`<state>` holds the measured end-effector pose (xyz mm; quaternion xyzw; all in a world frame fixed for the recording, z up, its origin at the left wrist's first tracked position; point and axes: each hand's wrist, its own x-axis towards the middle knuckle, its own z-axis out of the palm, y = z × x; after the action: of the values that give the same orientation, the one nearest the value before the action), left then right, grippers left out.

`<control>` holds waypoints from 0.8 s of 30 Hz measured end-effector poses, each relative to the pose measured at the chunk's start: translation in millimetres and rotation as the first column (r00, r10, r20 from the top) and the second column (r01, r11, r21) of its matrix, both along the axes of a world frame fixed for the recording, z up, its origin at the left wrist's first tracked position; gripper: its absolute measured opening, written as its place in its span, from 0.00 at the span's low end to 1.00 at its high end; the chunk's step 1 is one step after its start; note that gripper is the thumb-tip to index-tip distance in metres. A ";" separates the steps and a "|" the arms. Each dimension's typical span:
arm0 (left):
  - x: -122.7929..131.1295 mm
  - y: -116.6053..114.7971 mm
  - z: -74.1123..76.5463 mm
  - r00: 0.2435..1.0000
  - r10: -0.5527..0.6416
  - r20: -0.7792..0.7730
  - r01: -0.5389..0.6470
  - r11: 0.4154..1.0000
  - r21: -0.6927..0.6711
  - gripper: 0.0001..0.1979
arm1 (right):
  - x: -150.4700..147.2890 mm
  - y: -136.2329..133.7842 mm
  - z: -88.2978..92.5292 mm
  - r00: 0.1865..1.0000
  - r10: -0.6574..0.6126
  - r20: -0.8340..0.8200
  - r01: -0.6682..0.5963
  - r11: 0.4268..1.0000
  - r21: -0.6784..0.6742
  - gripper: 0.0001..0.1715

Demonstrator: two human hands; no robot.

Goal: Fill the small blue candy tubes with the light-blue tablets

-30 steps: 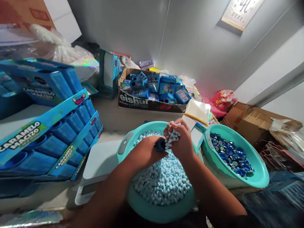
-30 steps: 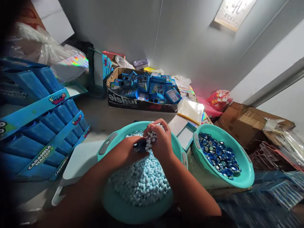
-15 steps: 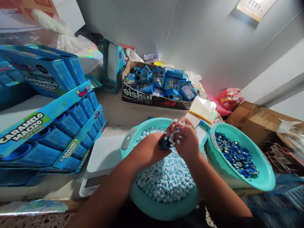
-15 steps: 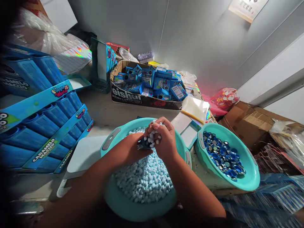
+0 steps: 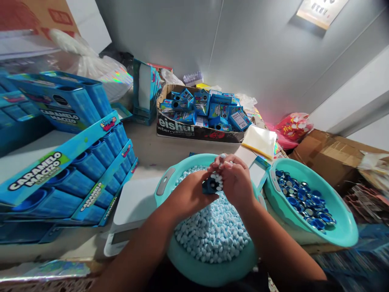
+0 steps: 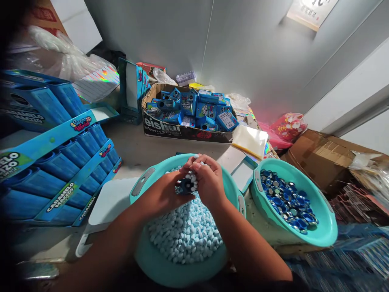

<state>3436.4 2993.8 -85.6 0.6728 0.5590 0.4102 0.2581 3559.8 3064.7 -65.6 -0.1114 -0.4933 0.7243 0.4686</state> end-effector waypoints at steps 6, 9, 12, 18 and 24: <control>2.5 2.6 -3.0 0.999 0.047 -0.023 -0.047 0.999 0.025 0.13 | 2.3 -1.0 0.7 1.000 -0.024 -0.002 0.024 0.997 0.069 0.06; 2.3 1.9 -3.9 0.999 0.031 -0.007 -0.031 0.996 0.087 0.17 | 3.0 -0.4 0.6 1.000 -0.012 -0.001 0.012 0.997 0.083 0.07; 1.1 0.2 -2.2 0.999 0.018 0.034 -0.021 0.995 0.097 0.20 | 2.9 0.9 0.1 1.000 0.002 -0.021 0.000 0.997 0.083 0.10; 0.5 -1.6 2.3 0.998 0.062 0.016 -0.063 0.998 0.032 0.13 | 4.2 2.6 0.2 0.999 0.036 0.011 -0.036 0.997 0.074 0.13; 0.0 -1.6 -1.7 0.997 -0.007 0.073 0.002 0.997 0.078 0.19 | 6.5 3.9 -0.3 0.996 0.084 0.002 -0.084 0.992 0.094 0.11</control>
<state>3436.5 2992.1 -87.3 0.6681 0.5313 0.4555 0.2529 3566.4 3068.6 -65.9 -0.0677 -0.5308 0.7194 0.4429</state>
